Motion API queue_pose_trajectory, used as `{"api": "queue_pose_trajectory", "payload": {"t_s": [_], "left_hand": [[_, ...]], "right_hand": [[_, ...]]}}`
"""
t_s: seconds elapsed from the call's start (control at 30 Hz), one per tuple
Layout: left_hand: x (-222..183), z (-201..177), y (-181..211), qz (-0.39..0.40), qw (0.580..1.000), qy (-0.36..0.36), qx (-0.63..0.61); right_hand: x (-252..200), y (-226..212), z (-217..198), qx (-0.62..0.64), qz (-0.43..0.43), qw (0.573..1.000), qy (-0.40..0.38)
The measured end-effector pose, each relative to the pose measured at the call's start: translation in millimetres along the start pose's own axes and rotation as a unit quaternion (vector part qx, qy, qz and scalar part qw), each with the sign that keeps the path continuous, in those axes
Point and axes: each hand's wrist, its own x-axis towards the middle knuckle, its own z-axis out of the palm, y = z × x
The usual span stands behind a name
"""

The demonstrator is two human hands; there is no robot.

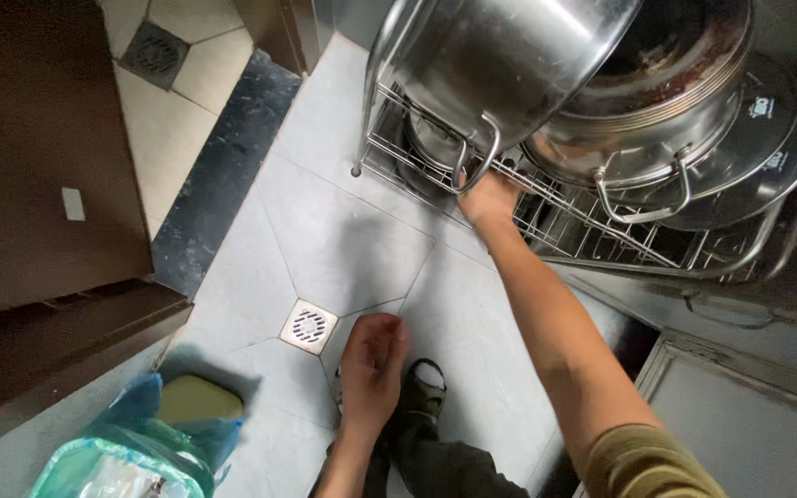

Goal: The person collects a measuring cup, whisk, and other baking utensils from a sink area and drying rack, then places them onto a black workstation next to several metal mixing bowls.

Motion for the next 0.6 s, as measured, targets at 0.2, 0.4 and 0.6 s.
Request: {"api": "queue_pose_trajectory", "payload": {"t_s": [0.2, 0.4, 0.6], "left_hand": [[-21, -5, 24, -0.012, 0.999, 0.029, -0.015], [-45, 5, 47, -0.009, 1.0, 0.015, -0.01], [-67, 7, 60, -0.054, 0.998, 0.012, 0.033]], "right_hand": [[-33, -12, -69, -0.056, -0.08, 0.989, 0.115], [-111, -15, -69, -0.04, -0.102, 0.984, 0.143], [-183, -25, -71, -0.015, -0.056, 0.988, 0.144]]}}
